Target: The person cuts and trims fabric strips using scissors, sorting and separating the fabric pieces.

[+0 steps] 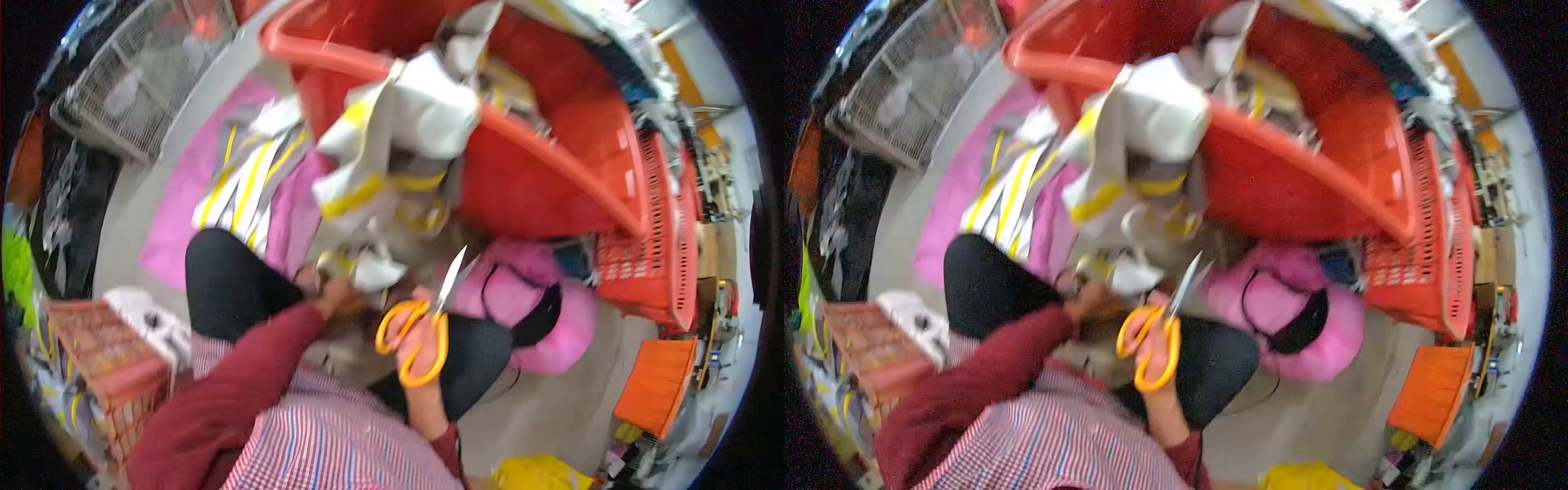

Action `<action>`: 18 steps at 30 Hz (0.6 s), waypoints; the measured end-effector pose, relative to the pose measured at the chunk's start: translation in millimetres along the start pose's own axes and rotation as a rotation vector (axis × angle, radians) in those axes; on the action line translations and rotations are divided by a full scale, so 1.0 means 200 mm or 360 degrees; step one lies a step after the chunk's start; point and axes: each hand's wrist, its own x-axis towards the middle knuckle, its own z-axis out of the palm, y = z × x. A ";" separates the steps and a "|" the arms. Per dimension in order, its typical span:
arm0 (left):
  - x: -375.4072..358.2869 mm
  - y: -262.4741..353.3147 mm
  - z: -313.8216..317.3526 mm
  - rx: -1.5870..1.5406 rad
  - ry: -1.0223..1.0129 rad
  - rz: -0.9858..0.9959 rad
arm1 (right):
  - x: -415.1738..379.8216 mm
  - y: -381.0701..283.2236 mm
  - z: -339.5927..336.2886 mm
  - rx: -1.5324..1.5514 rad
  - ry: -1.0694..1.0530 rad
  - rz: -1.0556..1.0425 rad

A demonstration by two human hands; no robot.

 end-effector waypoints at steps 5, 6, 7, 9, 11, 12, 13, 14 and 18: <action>-0.17 0.23 -0.26 0.0232 -0.0203 -0.0354 | -0.03 0.05 0.00 0.0048 0.0013 0.0166; -0.15 0.26 -0.33 0.0234 -0.0160 -0.0328 | -0.03 0.05 0.02 0.0014 0.0020 0.0152; -0.16 0.28 -0.36 0.0130 -0.0154 -0.0203 | -0.02 0.05 0.02 0.0003 0.0041 0.0180; -0.14 0.34 -0.48 0.0040 -0.0115 -0.0055 | -0.02 0.05 0.05 0.0018 0.0028 0.0157; -0.18 0.45 -0.62 -0.0518 -0.0017 0.0207 | 0.00 0.08 -0.01 -0.0044 -0.0058 0.0144; -0.19 0.49 -0.70 -0.0379 -0.0029 0.0284 | 0.01 0.09 -0.02 -0.0104 -0.0106 0.0166; -0.21 0.51 -0.74 -0.0373 -0.0016 0.0287 | 0.00 0.08 0.01 -0.0101 -0.0119 0.0160; -0.24 0.53 -0.78 -0.0558 0.0129 0.0369 | -0.01 0.05 0.05 -0.0222 -0.0083 0.0106; -0.50 0.71 -1.14 -0.0905 0.0275 0.0654 | -0.06 0.02 0.09 -0.0603 0.0008 -0.0204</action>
